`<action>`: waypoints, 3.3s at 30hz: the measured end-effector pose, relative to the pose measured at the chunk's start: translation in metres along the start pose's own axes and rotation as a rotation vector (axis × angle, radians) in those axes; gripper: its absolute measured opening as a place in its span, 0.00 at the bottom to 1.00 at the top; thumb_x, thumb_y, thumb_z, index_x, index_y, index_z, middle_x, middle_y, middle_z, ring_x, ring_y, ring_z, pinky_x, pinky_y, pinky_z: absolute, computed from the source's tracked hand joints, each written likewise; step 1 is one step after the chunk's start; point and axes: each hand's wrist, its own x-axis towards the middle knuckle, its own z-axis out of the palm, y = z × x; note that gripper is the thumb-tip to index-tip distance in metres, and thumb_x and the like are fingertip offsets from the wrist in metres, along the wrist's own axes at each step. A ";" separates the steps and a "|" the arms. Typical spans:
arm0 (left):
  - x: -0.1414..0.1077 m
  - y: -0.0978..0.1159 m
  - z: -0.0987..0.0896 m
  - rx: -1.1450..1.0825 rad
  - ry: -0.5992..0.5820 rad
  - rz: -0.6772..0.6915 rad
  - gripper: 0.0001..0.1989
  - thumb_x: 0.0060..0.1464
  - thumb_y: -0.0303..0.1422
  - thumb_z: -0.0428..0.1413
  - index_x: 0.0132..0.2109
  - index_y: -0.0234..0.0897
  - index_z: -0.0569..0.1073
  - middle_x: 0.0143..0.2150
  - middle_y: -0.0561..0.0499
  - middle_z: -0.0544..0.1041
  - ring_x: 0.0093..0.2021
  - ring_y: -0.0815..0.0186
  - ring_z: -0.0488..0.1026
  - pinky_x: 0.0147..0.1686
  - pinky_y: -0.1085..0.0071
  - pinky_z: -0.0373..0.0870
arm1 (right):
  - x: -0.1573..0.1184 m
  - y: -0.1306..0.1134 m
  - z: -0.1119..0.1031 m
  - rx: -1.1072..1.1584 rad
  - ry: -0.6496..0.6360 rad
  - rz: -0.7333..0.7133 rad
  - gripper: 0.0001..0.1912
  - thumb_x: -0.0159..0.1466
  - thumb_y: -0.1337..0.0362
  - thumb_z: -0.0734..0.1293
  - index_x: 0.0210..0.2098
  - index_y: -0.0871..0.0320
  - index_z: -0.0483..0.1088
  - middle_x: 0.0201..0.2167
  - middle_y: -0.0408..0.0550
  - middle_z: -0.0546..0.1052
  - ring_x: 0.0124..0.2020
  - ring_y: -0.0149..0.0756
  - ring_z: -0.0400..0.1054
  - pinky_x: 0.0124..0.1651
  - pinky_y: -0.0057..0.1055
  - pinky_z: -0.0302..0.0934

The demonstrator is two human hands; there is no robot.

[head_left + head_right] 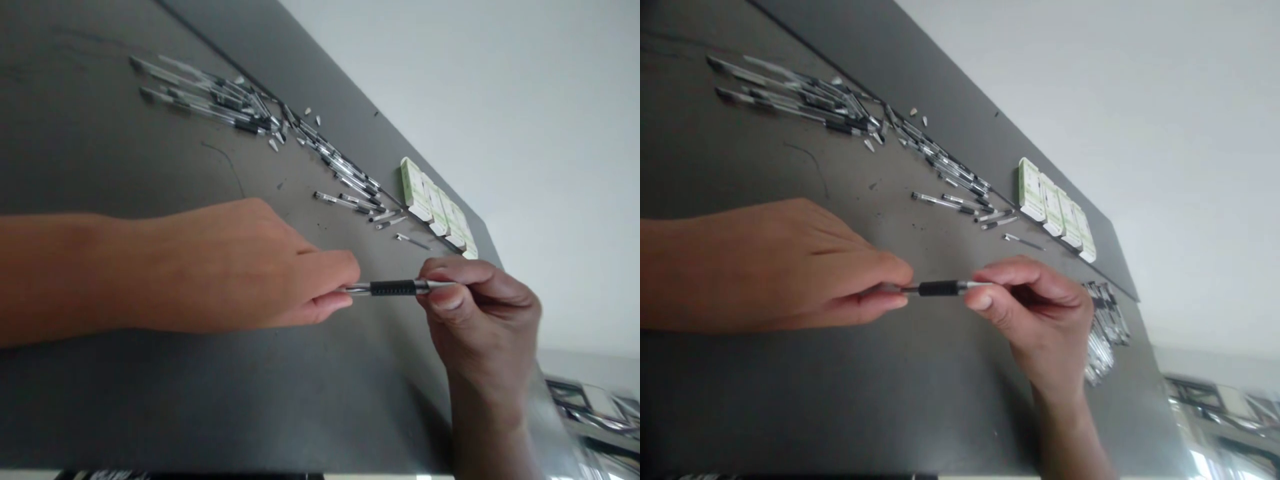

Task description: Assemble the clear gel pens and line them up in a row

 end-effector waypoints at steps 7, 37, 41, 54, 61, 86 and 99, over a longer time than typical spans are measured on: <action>0.002 0.013 0.001 -0.128 -0.068 -0.110 0.07 0.75 0.38 0.52 0.47 0.43 0.74 0.25 0.57 0.80 0.21 0.64 0.75 0.23 0.67 0.55 | -0.001 -0.005 0.033 0.209 -0.038 -0.040 0.24 0.66 0.42 0.75 0.57 0.44 0.83 0.54 0.47 0.86 0.54 0.46 0.78 0.59 0.41 0.71; 0.016 0.054 0.039 -0.954 -0.171 -0.368 0.17 0.79 0.48 0.43 0.46 0.43 0.65 0.44 0.45 0.84 0.38 0.64 0.85 0.38 0.67 0.86 | 0.002 -0.002 0.038 0.644 -0.189 0.172 0.18 0.70 0.46 0.72 0.53 0.47 0.83 0.54 0.47 0.86 0.52 0.40 0.81 0.45 0.30 0.77; 0.018 0.057 0.046 -1.018 -0.137 -0.371 0.18 0.78 0.50 0.44 0.46 0.42 0.65 0.43 0.44 0.83 0.39 0.63 0.84 0.38 0.67 0.87 | -0.004 -0.004 0.030 0.830 -0.422 0.284 0.26 0.77 0.43 0.59 0.64 0.45 0.77 0.65 0.51 0.80 0.25 0.33 0.79 0.26 0.33 0.74; 0.013 0.054 0.044 -1.105 -0.180 -0.437 0.19 0.79 0.48 0.45 0.46 0.38 0.68 0.42 0.46 0.83 0.35 0.68 0.83 0.36 0.74 0.84 | -0.010 -0.002 0.032 0.786 -0.218 0.326 0.21 0.72 0.42 0.69 0.54 0.45 0.83 0.54 0.45 0.86 0.45 0.37 0.82 0.45 0.30 0.78; 0.012 0.056 0.044 -1.146 -0.178 -0.436 0.18 0.79 0.47 0.46 0.45 0.38 0.67 0.40 0.46 0.82 0.34 0.69 0.82 0.36 0.75 0.83 | -0.012 -0.004 0.020 0.621 -0.269 0.271 0.13 0.76 0.52 0.68 0.51 0.43 0.86 0.58 0.43 0.85 0.52 0.37 0.82 0.51 0.31 0.77; 0.013 0.050 0.041 -1.221 -0.199 -0.472 0.18 0.78 0.48 0.47 0.46 0.38 0.67 0.37 0.48 0.80 0.33 0.69 0.81 0.34 0.75 0.81 | -0.006 -0.001 0.020 0.427 -0.119 0.265 0.07 0.71 0.53 0.74 0.45 0.41 0.87 0.46 0.37 0.89 0.46 0.28 0.82 0.54 0.24 0.73; 0.015 0.051 0.039 -1.274 -0.200 -0.505 0.17 0.78 0.47 0.48 0.46 0.37 0.68 0.36 0.49 0.79 0.32 0.70 0.79 0.34 0.76 0.80 | -0.001 0.000 0.019 0.428 -0.198 0.240 0.11 0.73 0.52 0.72 0.47 0.46 0.87 0.47 0.43 0.88 0.37 0.33 0.81 0.49 0.33 0.76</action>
